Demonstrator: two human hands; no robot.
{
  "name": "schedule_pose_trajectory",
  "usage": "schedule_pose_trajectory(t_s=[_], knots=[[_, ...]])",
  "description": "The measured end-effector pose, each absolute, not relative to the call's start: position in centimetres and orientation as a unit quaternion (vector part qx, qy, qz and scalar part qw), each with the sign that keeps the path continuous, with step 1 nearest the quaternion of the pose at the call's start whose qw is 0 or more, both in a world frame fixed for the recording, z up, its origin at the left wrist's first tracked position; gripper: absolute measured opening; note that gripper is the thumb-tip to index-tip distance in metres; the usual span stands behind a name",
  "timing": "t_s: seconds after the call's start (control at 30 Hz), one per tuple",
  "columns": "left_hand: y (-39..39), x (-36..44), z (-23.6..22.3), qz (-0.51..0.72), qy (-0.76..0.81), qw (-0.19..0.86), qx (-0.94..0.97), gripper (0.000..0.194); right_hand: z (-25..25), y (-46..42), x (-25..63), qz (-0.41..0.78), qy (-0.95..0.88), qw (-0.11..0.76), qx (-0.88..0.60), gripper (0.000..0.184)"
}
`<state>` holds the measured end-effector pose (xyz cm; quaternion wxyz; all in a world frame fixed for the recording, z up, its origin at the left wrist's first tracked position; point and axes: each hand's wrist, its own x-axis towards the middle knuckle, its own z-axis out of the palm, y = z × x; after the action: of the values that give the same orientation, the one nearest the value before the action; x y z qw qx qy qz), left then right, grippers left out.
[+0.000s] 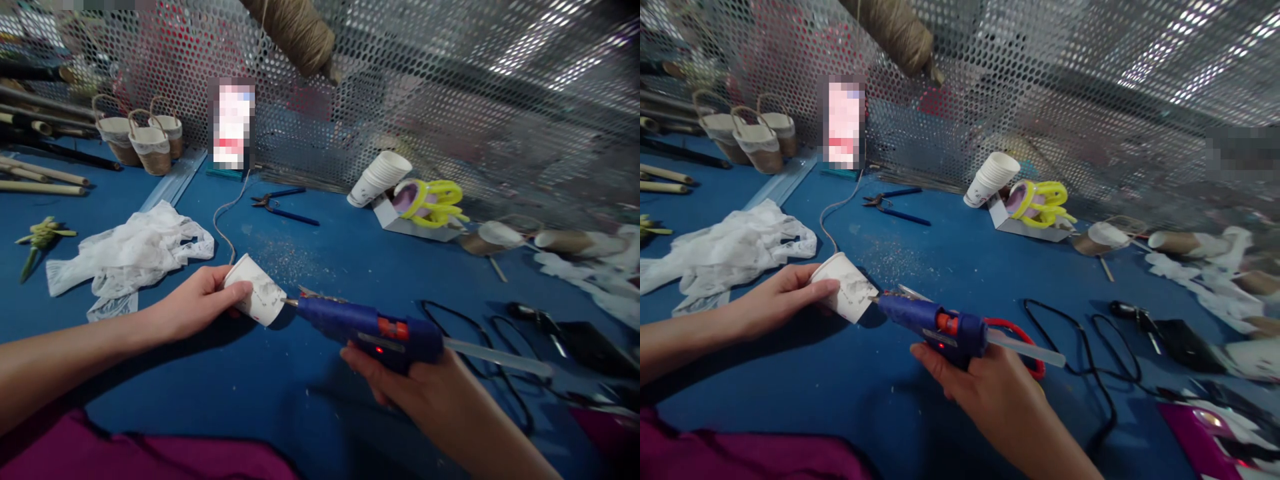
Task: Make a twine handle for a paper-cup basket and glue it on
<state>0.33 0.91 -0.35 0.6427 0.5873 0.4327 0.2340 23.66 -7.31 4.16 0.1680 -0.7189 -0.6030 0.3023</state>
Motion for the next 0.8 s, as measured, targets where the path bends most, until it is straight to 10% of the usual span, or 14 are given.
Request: schedule_pose_trajectory(t_s=[0.8], knots=[[0.95, 0.39, -0.27, 0.241, 0.435, 0.64, 0.586, 0.03, 4.06, -7.33, 23.92, 0.257, -0.642, 0.15, -0.706, 0.038]])
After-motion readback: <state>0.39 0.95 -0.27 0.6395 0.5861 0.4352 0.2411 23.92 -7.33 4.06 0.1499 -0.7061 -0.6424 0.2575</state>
